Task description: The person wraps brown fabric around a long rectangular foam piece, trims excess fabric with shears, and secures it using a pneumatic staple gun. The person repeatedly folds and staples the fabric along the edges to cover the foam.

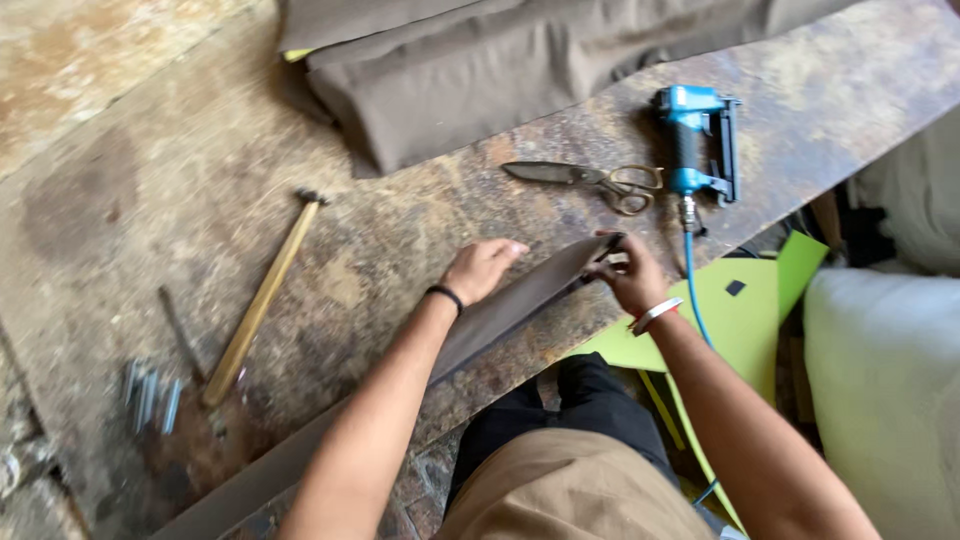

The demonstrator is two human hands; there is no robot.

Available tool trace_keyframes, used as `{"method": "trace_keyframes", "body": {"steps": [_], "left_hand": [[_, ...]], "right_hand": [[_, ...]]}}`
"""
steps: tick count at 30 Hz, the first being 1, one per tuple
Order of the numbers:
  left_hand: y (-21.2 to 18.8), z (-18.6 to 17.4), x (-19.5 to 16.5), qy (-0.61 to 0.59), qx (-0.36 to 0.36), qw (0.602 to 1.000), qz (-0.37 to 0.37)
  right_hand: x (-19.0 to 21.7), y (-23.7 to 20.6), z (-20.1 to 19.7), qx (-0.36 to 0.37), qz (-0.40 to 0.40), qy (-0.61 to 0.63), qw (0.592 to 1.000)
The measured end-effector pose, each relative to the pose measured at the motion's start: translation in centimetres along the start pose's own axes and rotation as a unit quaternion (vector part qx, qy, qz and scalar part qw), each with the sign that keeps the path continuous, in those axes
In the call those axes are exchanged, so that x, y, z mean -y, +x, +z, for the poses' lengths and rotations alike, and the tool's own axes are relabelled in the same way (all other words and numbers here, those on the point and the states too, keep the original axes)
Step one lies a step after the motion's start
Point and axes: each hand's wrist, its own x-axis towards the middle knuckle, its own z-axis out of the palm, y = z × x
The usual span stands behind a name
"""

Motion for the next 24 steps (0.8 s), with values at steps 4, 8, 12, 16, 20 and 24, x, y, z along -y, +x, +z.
{"method": "trace_keyframes", "body": {"steps": [4, 8, 12, 16, 20, 24], "left_hand": [[7.0, 6.7, -0.6, -0.178, 0.209, 0.961, -0.031], [10.9, 11.2, 0.5, -0.393, 0.332, 0.857, 0.025], [11.9, 13.4, 2.0, -0.381, 0.397, 0.833, 0.053], [12.4, 15.1, 2.7, -0.378, 0.435, 0.812, 0.092], [12.3, 15.2, 2.9, -0.374, 0.452, 0.798, 0.141], [12.2, 15.1, 2.3, -0.389, 0.457, 0.783, 0.165]], "right_hand": [[-0.9, -0.9, 0.6, -0.053, 0.027, 0.046, 0.997], [-2.7, -2.9, 0.7, -0.109, 0.034, 0.097, 0.989], [-3.5, -5.0, 0.4, -0.126, 0.118, 0.165, 0.971], [-2.9, -6.3, 0.4, -0.146, 0.156, 0.132, 0.968], [-2.1, -6.4, 0.7, -0.148, 0.181, 0.127, 0.964], [-1.0, -6.6, 1.2, -0.167, 0.182, 0.133, 0.96]]}}
